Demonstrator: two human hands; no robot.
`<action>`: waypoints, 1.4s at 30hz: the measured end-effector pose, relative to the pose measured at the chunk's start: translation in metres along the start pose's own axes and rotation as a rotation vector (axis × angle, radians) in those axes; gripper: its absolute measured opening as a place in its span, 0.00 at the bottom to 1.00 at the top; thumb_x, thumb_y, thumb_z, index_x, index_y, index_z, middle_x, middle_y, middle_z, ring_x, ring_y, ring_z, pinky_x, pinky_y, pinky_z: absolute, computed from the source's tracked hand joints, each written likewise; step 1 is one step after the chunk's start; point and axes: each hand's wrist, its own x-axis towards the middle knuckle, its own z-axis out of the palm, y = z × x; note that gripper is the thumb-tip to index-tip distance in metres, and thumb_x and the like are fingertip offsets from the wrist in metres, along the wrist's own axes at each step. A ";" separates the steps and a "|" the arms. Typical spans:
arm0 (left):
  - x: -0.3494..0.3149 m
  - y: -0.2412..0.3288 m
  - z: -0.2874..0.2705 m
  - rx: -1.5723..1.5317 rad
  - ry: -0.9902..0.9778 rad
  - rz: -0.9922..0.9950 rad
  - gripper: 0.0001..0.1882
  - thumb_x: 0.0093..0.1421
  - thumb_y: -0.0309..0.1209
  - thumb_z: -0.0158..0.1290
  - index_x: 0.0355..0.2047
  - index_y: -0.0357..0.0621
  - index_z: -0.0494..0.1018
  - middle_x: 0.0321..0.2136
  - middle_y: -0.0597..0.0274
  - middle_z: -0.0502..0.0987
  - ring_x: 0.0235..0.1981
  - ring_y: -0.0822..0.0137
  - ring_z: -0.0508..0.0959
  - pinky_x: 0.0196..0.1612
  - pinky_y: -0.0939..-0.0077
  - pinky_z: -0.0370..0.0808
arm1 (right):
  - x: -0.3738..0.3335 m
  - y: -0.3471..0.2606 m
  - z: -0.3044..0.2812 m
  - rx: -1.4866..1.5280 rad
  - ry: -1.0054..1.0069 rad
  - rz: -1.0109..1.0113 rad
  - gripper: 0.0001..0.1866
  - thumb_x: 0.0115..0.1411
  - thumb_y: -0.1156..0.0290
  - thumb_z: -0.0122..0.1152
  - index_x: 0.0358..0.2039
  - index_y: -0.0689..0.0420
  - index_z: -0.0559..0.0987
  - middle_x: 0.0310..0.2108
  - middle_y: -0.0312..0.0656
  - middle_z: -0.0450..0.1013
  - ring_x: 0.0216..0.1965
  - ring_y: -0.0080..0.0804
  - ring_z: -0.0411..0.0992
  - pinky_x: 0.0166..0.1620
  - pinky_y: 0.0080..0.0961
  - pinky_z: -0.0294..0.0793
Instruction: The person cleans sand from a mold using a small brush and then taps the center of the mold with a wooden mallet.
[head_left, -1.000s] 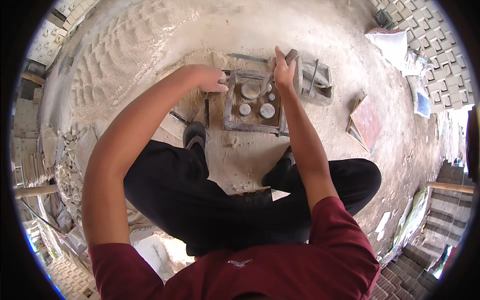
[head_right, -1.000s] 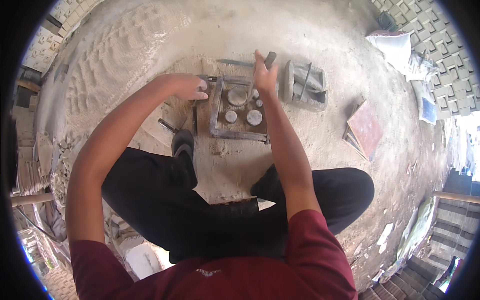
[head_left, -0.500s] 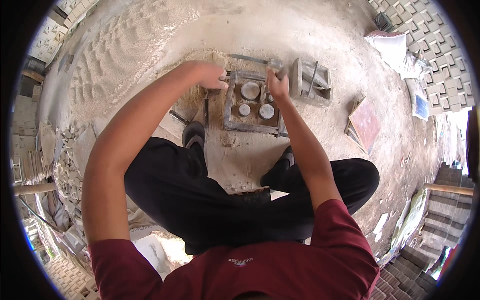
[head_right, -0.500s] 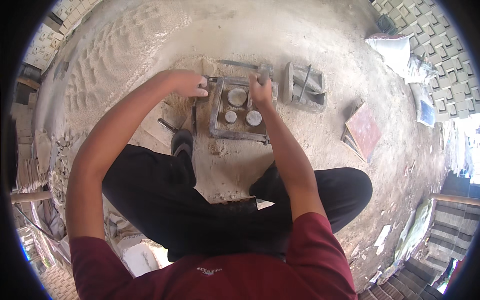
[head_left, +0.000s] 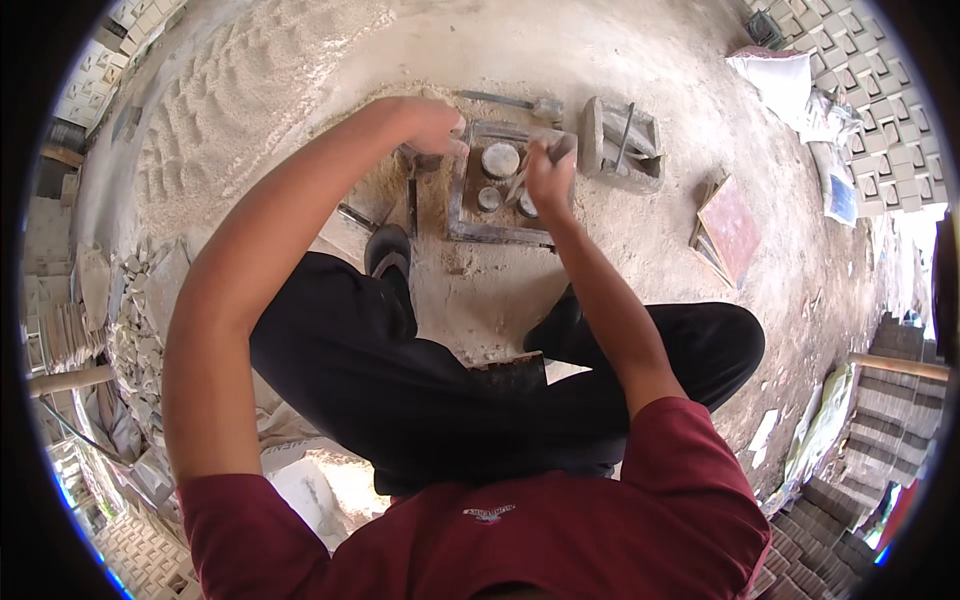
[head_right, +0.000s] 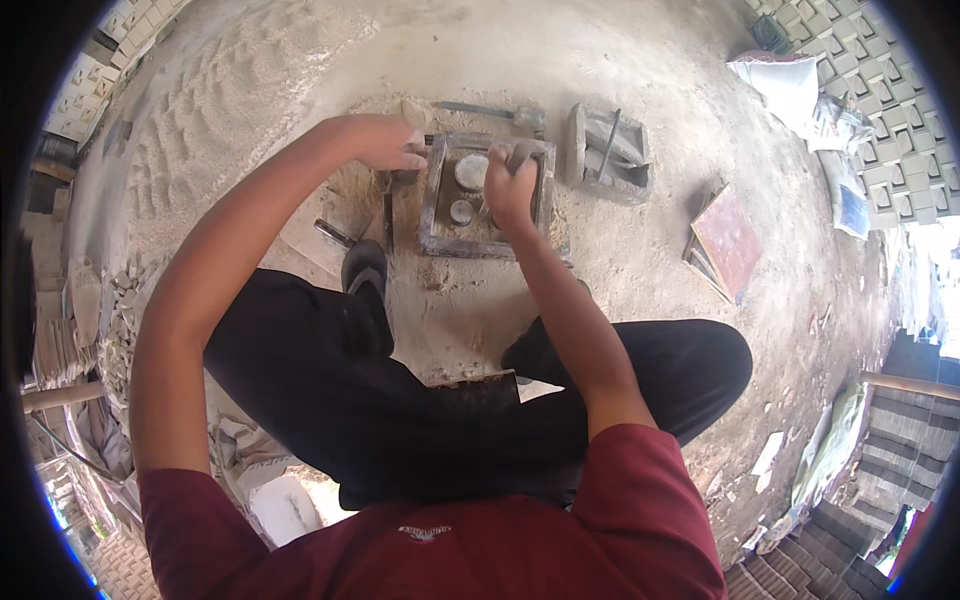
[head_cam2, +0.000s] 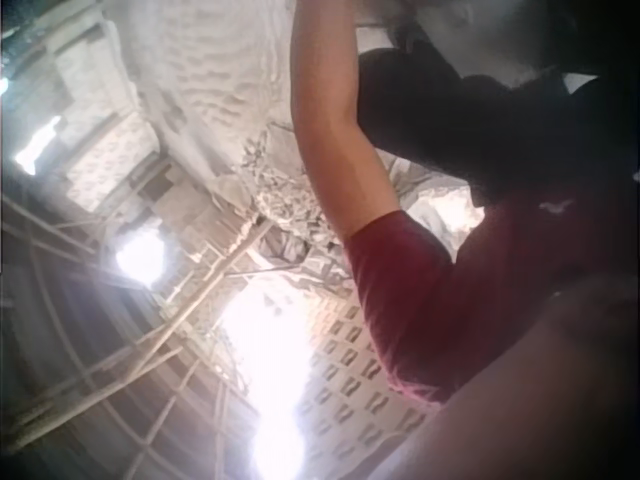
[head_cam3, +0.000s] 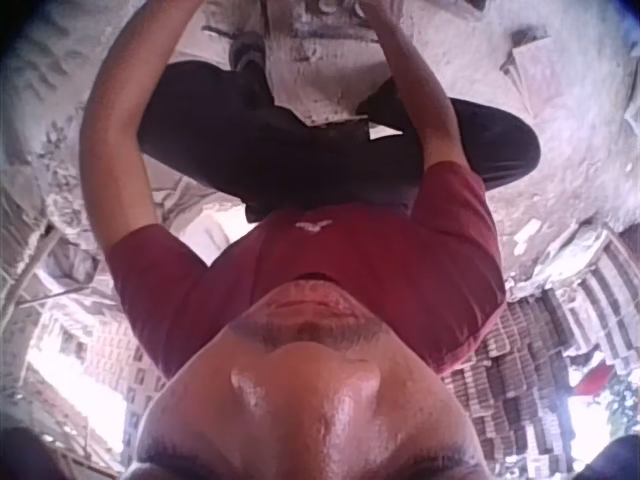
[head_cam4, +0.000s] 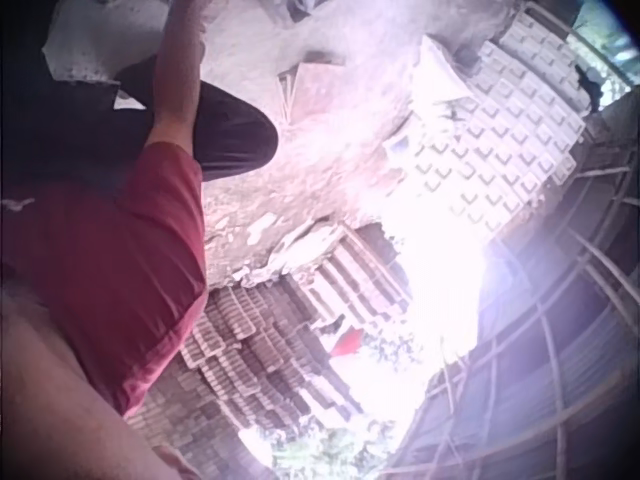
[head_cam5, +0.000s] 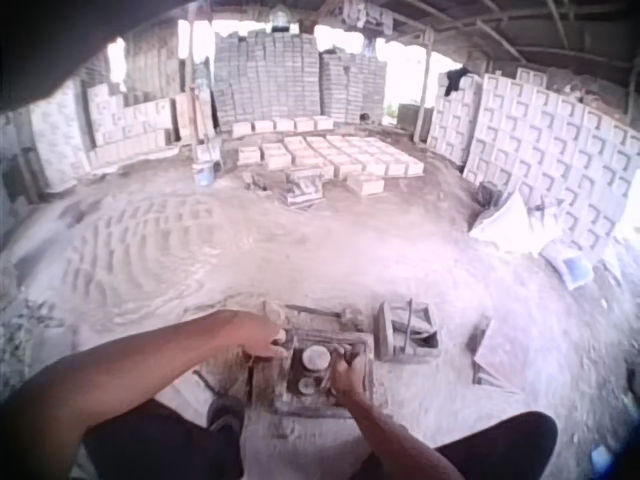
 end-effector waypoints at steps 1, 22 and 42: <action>0.001 0.001 -0.001 0.004 0.006 -0.001 0.26 0.61 0.50 0.49 0.50 0.44 0.72 0.44 0.47 0.77 0.46 0.49 0.76 0.48 0.59 0.72 | -0.004 0.013 -0.007 -0.080 -0.109 -0.087 0.16 0.60 0.69 0.56 0.17 0.63 0.71 0.14 0.32 0.66 0.21 0.17 0.63 0.25 0.23 0.61; -0.005 -0.008 0.019 0.078 -0.066 0.004 0.26 0.61 0.51 0.48 0.47 0.42 0.72 0.40 0.48 0.77 0.44 0.49 0.76 0.46 0.56 0.72 | 0.045 -0.040 0.003 -0.423 0.089 -0.072 0.28 0.66 0.53 0.48 0.21 0.69 0.72 0.12 0.46 0.65 0.17 0.34 0.61 0.26 0.38 0.63; -0.008 -0.006 0.001 -0.001 -0.035 -0.016 0.28 0.62 0.52 0.46 0.51 0.42 0.71 0.45 0.45 0.75 0.47 0.47 0.75 0.48 0.56 0.71 | -0.012 -0.035 0.034 -0.405 0.042 -0.245 0.31 0.67 0.54 0.50 0.13 0.65 0.67 0.08 0.36 0.55 0.14 0.22 0.54 0.18 0.32 0.54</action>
